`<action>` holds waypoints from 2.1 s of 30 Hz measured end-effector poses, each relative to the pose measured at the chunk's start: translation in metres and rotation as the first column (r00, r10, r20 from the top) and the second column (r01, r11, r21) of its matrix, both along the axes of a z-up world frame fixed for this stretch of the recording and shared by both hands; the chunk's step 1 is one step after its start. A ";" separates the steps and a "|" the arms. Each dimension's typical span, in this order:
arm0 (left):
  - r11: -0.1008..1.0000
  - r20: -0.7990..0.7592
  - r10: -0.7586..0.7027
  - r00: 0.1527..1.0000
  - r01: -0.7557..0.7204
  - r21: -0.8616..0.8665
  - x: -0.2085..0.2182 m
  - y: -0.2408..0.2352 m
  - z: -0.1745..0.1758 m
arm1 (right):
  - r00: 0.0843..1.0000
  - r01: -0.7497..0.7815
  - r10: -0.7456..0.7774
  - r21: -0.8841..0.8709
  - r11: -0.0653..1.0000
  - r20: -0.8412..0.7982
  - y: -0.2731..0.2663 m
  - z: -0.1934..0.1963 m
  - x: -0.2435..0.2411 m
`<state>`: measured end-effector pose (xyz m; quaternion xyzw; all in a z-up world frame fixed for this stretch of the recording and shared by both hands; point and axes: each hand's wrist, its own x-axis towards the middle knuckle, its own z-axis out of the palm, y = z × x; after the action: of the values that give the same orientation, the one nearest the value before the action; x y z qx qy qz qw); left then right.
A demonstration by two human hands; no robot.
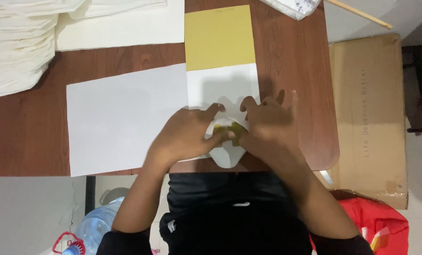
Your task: The person applies white adhesive with a brush to the edge of a white sheet of paper and presses it onto a yellow sheet. The person repeats the gluing and pressing steps on another edge and then folds the white sheet over the yellow sheet.
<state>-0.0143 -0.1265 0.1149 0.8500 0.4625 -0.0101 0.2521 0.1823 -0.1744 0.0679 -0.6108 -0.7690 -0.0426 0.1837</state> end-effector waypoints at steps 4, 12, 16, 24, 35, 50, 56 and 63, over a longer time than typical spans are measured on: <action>0.961 0.325 -0.026 0.945 0.113 -0.252 -0.013 -0.002 0.008 | 0.999 0.042 -0.043 -0.041 0.998 -0.012 -0.003 0.003 -0.002; 0.998 0.472 -0.057 0.880 0.034 0.057 -0.021 -0.036 -0.069 | 0.977 0.109 -0.199 -0.626 0.772 -0.076 -0.018 0.022 -0.005; 0.974 0.386 -0.120 0.915 0.034 0.223 -0.015 -0.037 -0.092 | 0.967 0.038 -0.191 -0.653 0.757 -0.165 -0.022 0.026 0.000; 0.963 0.374 -0.148 0.916 0.047 0.265 -0.011 -0.032 -0.091 | 0.830 -0.253 0.049 -0.297 0.921 -0.555 -0.050 0.007 0.023; 0.946 0.257 -0.033 0.966 -0.053 0.320 0.003 -0.028 -0.092 | 0.983 0.107 -0.125 -0.135 0.985 -0.133 -0.045 -0.054 -0.004; 0.937 0.306 0.124 0.944 -0.212 0.277 0.020 -0.030 -0.094 | 0.990 0.128 -0.125 0.039 0.991 -0.070 -0.033 -0.061 -0.015; 0.827 0.106 0.144 0.984 -0.178 0.533 0.025 -0.028 -0.100 | 0.987 0.154 -0.155 0.042 0.987 0.035 -0.025 -0.045 -0.018; 0.836 0.089 0.247 0.965 -0.259 0.484 0.032 -0.025 -0.100 | 0.986 0.155 -0.155 0.007 0.988 0.054 -0.018 -0.047 -0.016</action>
<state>0.0179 -0.1520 0.0152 0.8175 0.5550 0.1507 0.0323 0.1667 -0.1926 0.0207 -0.6671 -0.7239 -0.0743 0.1598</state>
